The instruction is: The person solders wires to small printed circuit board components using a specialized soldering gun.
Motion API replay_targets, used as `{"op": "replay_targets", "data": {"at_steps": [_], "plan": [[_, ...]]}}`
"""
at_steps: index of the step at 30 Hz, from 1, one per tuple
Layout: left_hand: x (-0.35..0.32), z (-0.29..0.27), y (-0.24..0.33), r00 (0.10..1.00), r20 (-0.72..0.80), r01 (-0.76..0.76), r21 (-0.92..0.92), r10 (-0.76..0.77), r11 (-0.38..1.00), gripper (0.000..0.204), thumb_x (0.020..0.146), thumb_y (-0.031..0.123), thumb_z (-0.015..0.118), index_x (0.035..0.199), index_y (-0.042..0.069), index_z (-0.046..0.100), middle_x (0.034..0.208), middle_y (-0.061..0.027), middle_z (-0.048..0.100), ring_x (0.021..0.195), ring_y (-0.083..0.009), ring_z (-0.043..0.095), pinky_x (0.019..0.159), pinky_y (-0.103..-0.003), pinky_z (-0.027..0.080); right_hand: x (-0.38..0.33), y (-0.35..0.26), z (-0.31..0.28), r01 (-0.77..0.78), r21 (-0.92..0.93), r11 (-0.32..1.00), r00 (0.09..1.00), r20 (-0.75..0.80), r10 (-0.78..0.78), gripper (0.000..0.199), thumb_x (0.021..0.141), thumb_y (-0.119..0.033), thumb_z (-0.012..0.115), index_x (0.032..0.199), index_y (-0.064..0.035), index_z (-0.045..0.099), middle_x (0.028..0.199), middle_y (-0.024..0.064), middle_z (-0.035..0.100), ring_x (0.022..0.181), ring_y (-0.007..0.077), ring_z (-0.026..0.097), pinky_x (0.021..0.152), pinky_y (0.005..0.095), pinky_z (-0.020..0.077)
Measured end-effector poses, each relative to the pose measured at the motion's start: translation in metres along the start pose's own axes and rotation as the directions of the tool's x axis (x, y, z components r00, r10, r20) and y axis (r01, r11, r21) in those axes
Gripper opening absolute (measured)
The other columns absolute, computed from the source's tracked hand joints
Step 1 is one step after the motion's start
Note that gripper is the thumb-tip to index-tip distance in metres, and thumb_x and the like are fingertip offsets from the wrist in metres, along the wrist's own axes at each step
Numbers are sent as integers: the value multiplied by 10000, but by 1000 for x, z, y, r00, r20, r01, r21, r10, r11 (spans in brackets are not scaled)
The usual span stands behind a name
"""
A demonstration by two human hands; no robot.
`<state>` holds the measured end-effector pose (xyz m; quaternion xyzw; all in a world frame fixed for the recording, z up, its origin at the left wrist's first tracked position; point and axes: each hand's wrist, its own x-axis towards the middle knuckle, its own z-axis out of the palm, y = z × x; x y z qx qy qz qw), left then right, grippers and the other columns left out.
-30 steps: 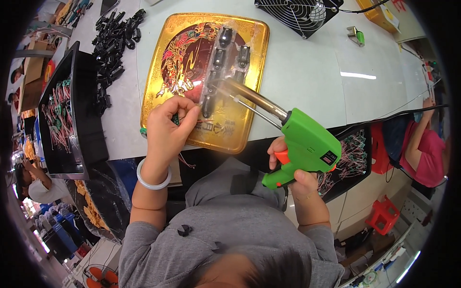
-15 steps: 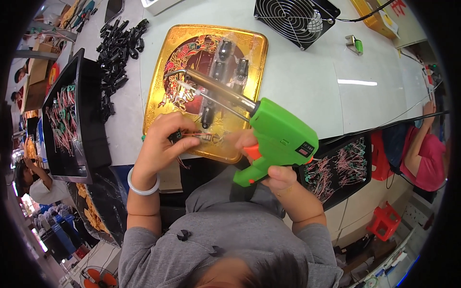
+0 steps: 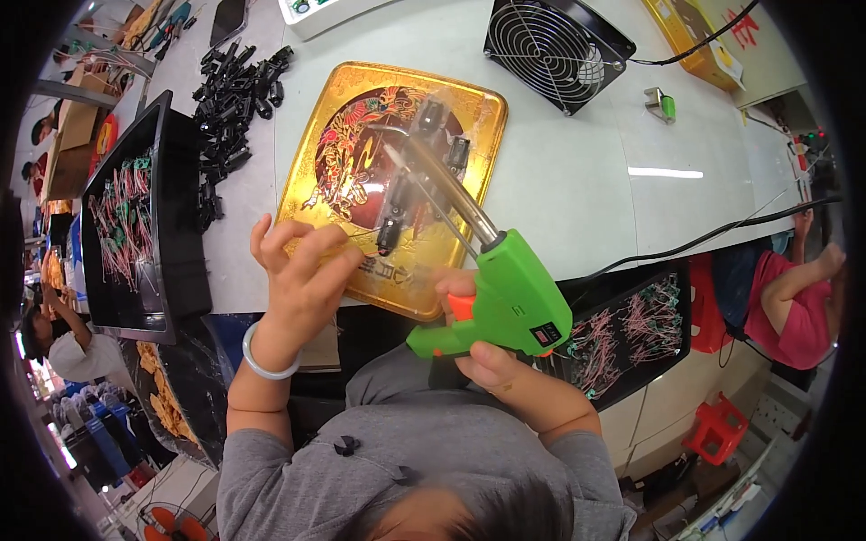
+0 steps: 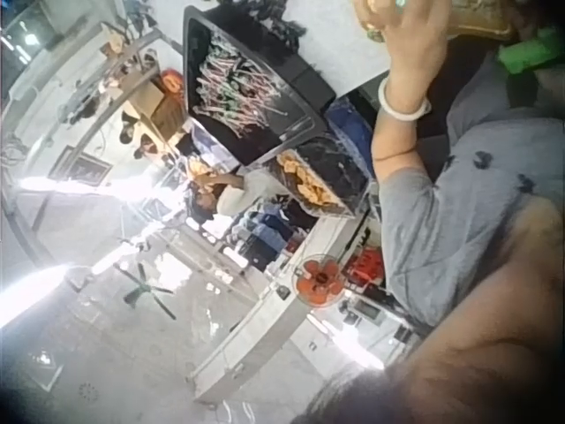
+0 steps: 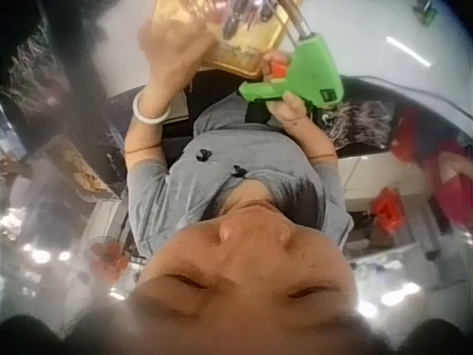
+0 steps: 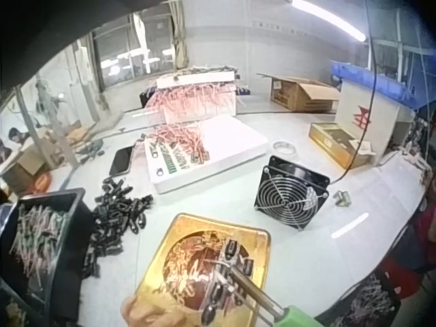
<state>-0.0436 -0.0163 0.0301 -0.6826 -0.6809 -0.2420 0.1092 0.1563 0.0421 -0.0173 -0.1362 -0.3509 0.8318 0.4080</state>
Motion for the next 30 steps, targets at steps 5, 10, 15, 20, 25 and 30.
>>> {"op": "replay_targets", "data": {"at_steps": [5,10,15,20,25,30], "plan": [[-13,12,15,994,-57,106,160,-98,981,163,664,131,587,821,171,574,893,58,565,898,-167,454,996,-447,152,-5,-34,-13,-116,-232,966,992,30,126,659,708,-485,648,1122,-11,456,1085,130,455,1100,271,444,972,408,361],[-10,20,27,941,-112,320,-6,-319,947,114,693,120,624,767,138,540,856,50,588,982,-189,463,1011,-482,109,-14,-62,-37,-118,-423,898,986,58,157,732,673,-628,615,1031,2,513,978,136,502,950,260,511,749,322,483],[-11,26,26,944,-107,308,-53,-312,950,124,684,122,641,746,128,534,878,45,606,1024,-212,459,1026,-483,74,-13,-71,-45,-71,-575,815,992,47,120,742,713,-685,467,914,27,518,824,143,516,744,214,510,577,277,429],[-13,28,23,941,-80,317,-140,-330,938,128,669,117,642,720,128,525,883,37,615,1034,-225,461,1032,-483,58,-12,-68,-45,-117,-515,849,990,12,143,683,735,-633,459,889,31,508,770,134,499,678,200,489,548,276,419],[-13,29,21,940,-75,317,-169,-333,933,128,652,110,638,703,127,521,877,33,613,1025,-230,467,1035,-477,67,-11,-62,-45,-99,-464,880,995,-59,81,662,739,-616,464,874,31,506,720,122,479,649,196,480,536,270,418],[-12,28,21,939,-70,323,-159,-338,933,129,649,114,637,695,127,518,880,33,610,1018,-231,471,1036,-475,74,-11,-62,-45,-145,-459,877,989,-49,138,626,743,-603,457,808,18,508,678,107,463,618,182,459,520,261,410]]}}
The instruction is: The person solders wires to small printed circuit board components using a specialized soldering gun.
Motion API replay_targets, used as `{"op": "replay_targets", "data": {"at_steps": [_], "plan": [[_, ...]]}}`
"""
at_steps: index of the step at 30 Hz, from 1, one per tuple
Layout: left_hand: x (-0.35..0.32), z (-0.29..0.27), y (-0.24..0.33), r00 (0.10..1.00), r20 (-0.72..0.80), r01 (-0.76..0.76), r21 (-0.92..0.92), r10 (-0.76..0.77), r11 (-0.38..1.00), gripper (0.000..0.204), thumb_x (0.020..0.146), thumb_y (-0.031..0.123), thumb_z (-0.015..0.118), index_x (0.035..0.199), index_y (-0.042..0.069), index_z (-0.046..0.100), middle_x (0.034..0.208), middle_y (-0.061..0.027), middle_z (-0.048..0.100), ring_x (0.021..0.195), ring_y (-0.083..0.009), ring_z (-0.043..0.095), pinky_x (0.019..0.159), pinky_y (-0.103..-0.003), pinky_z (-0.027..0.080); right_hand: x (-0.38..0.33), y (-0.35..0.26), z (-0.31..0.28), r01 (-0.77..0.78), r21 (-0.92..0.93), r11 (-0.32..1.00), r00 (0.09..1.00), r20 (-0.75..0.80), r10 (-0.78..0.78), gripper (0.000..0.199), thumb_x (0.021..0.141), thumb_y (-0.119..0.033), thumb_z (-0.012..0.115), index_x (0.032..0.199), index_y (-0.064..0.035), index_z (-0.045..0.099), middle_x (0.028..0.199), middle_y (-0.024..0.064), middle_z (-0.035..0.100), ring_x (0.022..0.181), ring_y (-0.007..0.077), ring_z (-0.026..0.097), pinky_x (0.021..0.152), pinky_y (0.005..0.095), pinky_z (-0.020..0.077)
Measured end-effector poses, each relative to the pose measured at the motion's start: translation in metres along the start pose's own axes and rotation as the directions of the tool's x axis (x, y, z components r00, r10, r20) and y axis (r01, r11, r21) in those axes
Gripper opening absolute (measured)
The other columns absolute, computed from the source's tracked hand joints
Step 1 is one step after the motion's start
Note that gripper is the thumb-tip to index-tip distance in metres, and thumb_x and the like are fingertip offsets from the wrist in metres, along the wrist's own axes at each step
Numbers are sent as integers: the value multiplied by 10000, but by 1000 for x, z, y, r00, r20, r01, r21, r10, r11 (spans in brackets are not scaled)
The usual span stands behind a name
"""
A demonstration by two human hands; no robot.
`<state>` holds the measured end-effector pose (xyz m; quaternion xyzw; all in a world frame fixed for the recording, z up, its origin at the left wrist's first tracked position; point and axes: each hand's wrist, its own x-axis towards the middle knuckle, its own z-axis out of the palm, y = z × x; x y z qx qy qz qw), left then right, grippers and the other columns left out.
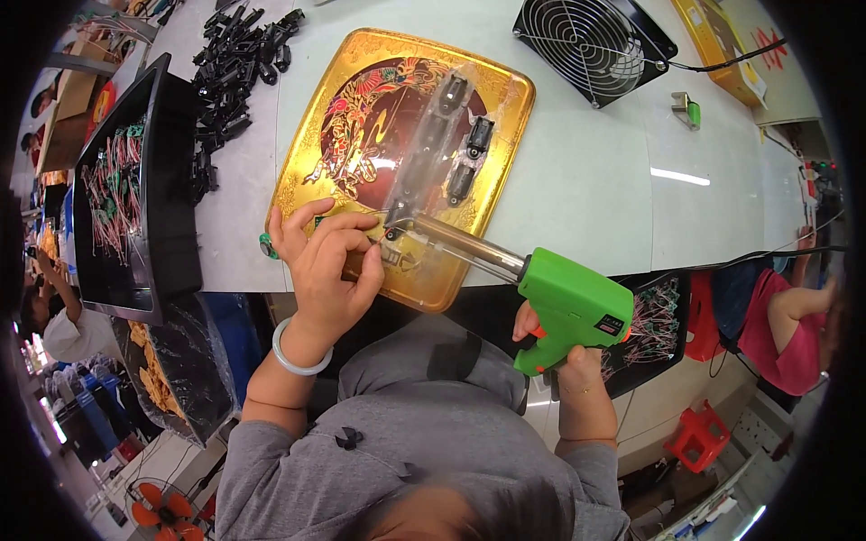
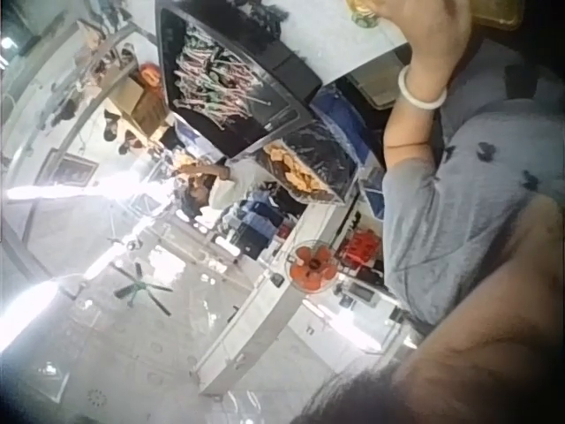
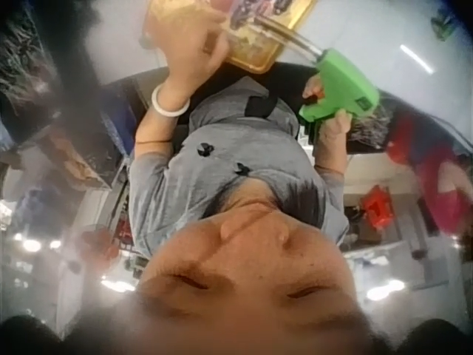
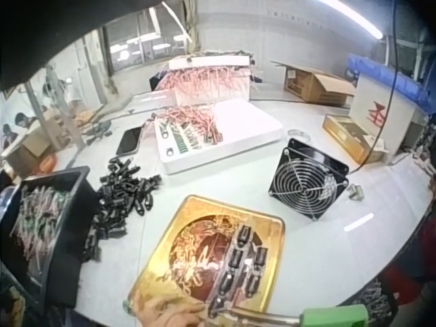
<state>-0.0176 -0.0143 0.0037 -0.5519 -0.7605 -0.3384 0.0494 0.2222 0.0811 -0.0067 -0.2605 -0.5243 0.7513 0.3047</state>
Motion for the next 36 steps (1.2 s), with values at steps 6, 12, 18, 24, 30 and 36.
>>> {"op": "replay_targets", "data": {"at_steps": [6,12,18,24,30,36], "plan": [[0,1,0,1000,8,0,-7,0,1000,137,645,111,639,696,127,513,883,31,607,1017,-233,473,1035,-473,79,2,0,2,-6,-10,1000,1000,-14,6,611,744,-596,457,778,13,503,656,105,463,598,177,451,508,259,401],[2,-2,2,1000,20,11,-12,-11,1000,140,646,102,639,697,126,511,885,30,607,1015,-232,476,1033,-471,80,3,3,3,-1,-14,1000,999,-36,0,601,746,-593,463,766,6,505,647,103,467,591,182,455,496,262,400],[4,-5,5,999,44,29,-4,-29,1000,136,648,102,637,698,123,513,883,30,609,1010,-230,478,1031,-468,82,0,8,0,3,1,1000,1000,-15,-3,599,742,-602,504,739,-3,505,643,95,469,586,180,464,488,253,398],[4,-5,6,998,47,44,3,-44,999,129,647,105,634,694,122,515,877,24,611,1010,-230,477,1030,-463,85,0,7,3,8,-34,999,999,-36,-10,583,705,-602,573,700,-24,496,617,69,469,553,161,463,483,245,385],[4,-5,7,997,57,48,12,-49,999,130,643,104,634,693,121,516,877,21,611,1011,-232,477,1026,-463,92,-3,6,6,-20,-63,998,999,-48,17,570,682,-604,597,696,-43,500,611,53,469,546,150,459,490,243,376],[4,-4,7,997,53,48,8,-49,999,135,641,100,636,690,121,513,876,19,610,1010,-233,476,1022,-469,98,-6,6,7,-34,-61,998,997,-69,30,534,689,-572,606,705,-48,509,603,43,467,553,148,467,503,240,371]]}}
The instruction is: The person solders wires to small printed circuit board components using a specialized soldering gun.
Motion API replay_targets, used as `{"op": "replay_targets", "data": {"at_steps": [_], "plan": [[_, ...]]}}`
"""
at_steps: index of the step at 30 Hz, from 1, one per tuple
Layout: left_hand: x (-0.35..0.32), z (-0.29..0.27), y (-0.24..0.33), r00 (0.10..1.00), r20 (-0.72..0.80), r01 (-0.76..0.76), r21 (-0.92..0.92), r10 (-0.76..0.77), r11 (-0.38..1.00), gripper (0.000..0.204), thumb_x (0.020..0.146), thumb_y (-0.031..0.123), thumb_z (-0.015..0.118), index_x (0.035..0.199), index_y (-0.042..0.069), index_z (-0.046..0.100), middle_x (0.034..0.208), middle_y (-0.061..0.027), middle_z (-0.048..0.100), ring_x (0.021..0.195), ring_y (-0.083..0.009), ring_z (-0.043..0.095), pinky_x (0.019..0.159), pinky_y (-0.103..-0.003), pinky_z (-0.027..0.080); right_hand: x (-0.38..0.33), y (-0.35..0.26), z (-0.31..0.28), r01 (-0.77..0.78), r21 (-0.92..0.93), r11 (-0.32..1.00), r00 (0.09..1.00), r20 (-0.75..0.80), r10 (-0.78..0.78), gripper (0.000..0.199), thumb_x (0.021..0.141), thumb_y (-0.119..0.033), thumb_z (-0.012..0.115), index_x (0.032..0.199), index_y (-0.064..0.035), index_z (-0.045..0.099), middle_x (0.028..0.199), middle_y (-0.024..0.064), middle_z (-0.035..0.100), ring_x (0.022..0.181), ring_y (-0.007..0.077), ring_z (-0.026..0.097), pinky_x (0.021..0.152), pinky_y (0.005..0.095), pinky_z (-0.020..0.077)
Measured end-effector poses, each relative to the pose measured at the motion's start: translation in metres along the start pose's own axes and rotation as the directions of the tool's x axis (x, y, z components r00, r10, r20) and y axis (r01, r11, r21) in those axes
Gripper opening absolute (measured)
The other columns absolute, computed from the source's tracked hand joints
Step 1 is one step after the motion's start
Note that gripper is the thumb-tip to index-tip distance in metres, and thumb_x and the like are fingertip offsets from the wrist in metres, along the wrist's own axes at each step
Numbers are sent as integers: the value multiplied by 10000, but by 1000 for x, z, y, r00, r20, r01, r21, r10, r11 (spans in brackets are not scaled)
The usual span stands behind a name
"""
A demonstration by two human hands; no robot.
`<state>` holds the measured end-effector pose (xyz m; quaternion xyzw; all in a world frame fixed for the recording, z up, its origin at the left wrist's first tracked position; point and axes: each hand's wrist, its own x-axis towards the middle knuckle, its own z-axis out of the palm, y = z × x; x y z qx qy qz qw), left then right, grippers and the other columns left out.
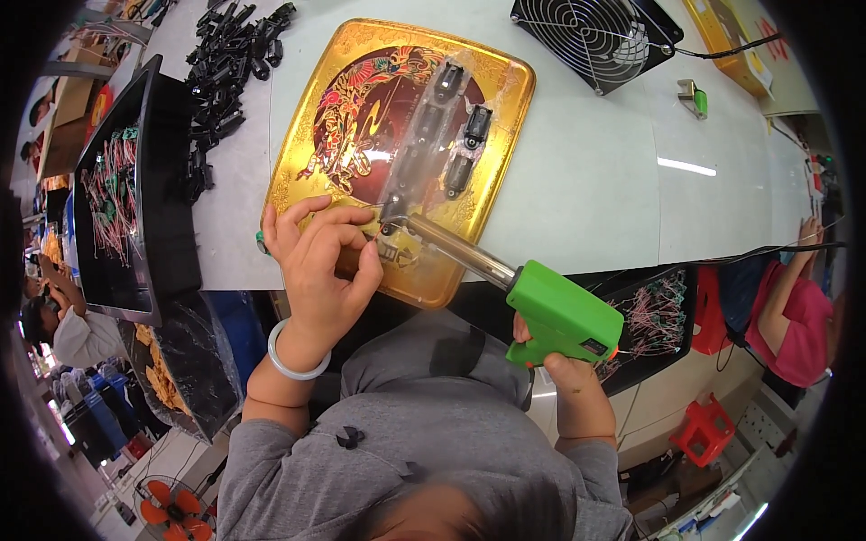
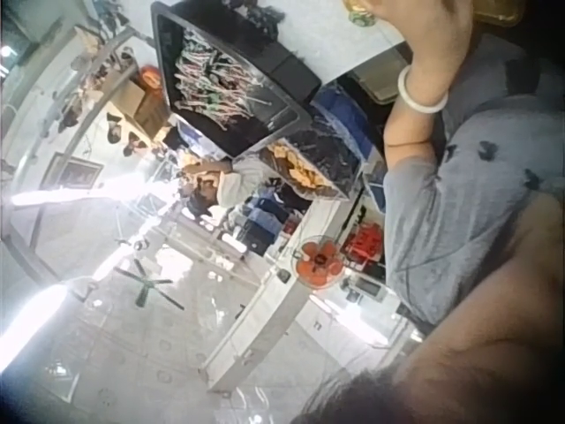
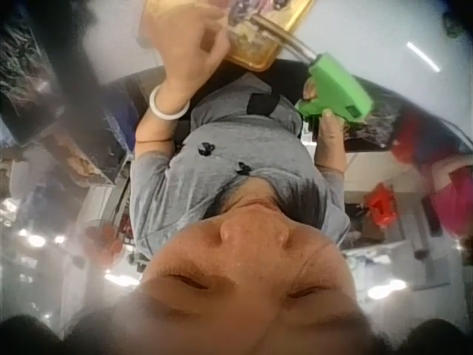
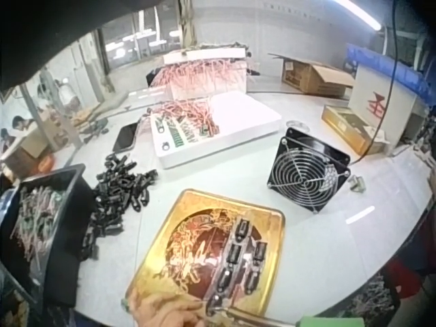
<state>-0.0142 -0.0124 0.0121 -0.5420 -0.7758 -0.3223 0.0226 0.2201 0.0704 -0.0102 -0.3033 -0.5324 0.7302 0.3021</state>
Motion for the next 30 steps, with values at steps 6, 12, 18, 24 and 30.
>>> {"op": "replay_targets", "data": {"at_steps": [6,12,18,24,30], "plan": [[0,-1,0,1000,0,-1,1,1,1000,141,637,97,639,691,121,511,876,20,609,1010,-234,477,1022,-465,101,-5,-6,-2,-92,-18,996,994,53,93,537,687,-562,614,734,-36,518,621,45,473,563,149,470,518,246,366],[0,-2,0,1000,4,2,6,-2,1000,144,637,100,640,694,121,509,882,21,607,1009,-233,477,1022,-465,102,-6,-5,-1,-97,1,995,993,65,97,542,681,-565,620,736,-37,515,643,52,475,582,149,471,515,237,372],[1,-2,1,1000,6,4,-1,-4,1000,144,637,103,641,696,121,510,881,22,607,1008,-232,477,1022,-469,101,-7,-3,-3,-76,-12,997,995,65,76,551,689,-575,604,758,-32,533,665,62,495,580,150,481,512,238,376],[0,-2,1,1000,6,10,1,-10,1000,143,638,102,641,699,121,514,885,24,607,1007,-232,475,1022,-469,101,-5,-2,-6,-19,108,994,999,36,15,669,699,-620,544,884,24,549,766,137,526,600,175,506,491,254,409],[0,-2,2,1000,15,15,-6,-15,1000,140,637,100,641,698,122,517,888,24,608,1009,-230,474,1022,-468,101,-2,0,-7,31,46,998,996,78,-34,692,709,-635,524,886,33,536,771,151,519,626,182,506,497,258,432]]}}
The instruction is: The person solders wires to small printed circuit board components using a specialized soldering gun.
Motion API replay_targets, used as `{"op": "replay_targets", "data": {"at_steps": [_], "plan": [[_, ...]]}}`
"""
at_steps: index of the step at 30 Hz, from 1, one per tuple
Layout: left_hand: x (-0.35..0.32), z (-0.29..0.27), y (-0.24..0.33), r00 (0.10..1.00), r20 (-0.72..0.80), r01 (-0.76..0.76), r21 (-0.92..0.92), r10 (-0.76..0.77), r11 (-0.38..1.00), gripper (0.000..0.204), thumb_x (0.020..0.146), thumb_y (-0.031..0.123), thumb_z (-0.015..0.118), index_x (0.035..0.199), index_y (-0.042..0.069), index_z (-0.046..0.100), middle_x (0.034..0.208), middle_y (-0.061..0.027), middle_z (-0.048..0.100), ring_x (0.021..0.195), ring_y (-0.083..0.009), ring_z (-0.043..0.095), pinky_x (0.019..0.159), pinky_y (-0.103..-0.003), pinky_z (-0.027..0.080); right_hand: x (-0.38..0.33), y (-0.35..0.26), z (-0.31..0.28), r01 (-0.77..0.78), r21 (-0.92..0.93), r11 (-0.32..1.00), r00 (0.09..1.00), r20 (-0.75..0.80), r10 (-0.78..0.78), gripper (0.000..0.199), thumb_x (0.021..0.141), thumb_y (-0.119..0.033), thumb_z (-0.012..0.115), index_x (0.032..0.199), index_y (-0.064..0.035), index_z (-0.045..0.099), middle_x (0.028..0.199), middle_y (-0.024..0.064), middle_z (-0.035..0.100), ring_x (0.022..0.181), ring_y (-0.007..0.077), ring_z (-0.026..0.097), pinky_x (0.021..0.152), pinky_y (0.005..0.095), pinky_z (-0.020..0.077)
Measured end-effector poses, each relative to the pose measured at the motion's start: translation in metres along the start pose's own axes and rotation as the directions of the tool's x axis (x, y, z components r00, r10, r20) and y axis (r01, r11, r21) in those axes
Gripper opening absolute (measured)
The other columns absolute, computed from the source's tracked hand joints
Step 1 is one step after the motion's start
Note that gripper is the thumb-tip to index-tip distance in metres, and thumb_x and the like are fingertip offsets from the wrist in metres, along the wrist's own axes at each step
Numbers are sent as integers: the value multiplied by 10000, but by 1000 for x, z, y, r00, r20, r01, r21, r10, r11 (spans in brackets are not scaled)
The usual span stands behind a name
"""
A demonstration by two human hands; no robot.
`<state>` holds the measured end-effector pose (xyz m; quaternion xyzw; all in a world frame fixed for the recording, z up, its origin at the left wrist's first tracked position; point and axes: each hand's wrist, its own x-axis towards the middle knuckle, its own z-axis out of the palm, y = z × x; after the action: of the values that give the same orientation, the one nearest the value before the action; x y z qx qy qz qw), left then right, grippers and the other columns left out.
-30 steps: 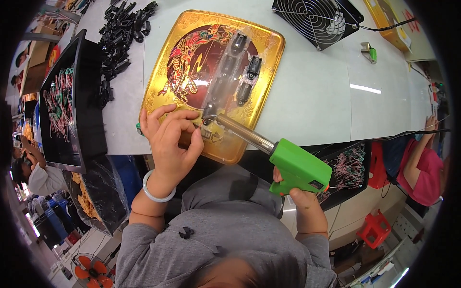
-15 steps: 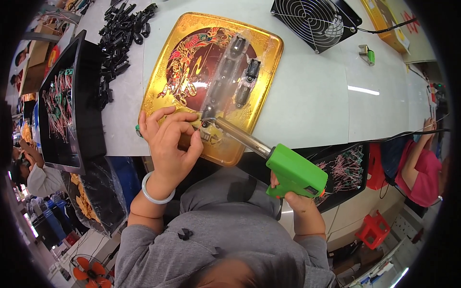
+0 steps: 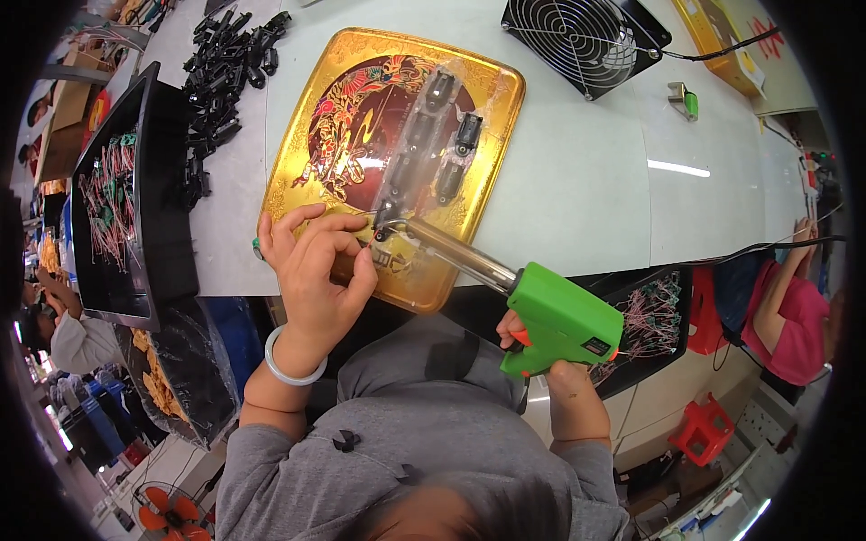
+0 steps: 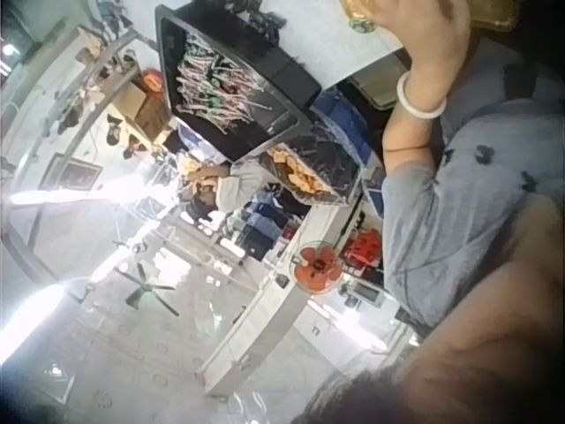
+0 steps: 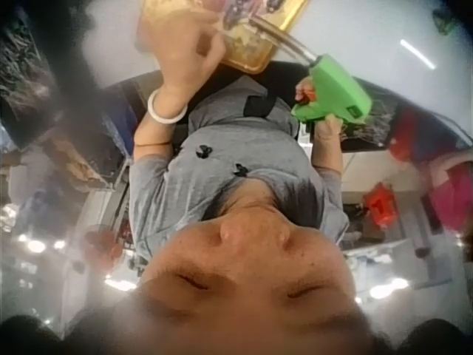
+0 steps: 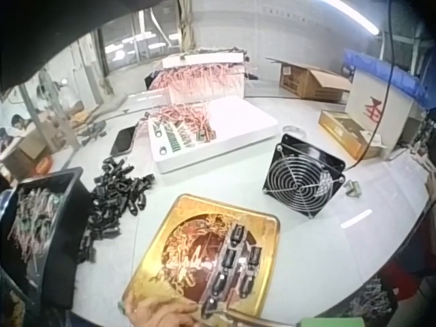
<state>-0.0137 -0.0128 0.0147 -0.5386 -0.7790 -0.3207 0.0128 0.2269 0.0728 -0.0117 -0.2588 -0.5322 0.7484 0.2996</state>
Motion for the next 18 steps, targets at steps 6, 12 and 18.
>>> {"op": "replay_targets", "data": {"at_steps": [6,12,18], "plan": [[-1,0,1,1000,-1,2,-5,-2,1000,131,644,106,637,694,123,517,884,24,609,1014,-230,470,1021,-465,101,0,-3,6,9,-12,1000,1000,-14,-9,667,726,-627,510,855,27,528,727,138,508,605,178,495,492,249,420],[0,0,0,1000,-3,4,-7,-4,1000,127,647,107,635,691,122,517,871,19,610,1013,-233,473,1020,-465,100,0,-1,5,5,1,1000,999,-35,-5,632,734,-620,501,791,9,522,684,114,487,577,165,476,485,237,400],[0,0,0,1000,-7,2,-11,-2,1000,126,648,105,633,692,121,516,871,18,611,1007,-231,476,1019,-465,102,1,-1,7,-4,-1,1000,997,-72,4,602,739,-620,485,735,-18,515,649,87,478,555,147,457,479,226,362]]}}
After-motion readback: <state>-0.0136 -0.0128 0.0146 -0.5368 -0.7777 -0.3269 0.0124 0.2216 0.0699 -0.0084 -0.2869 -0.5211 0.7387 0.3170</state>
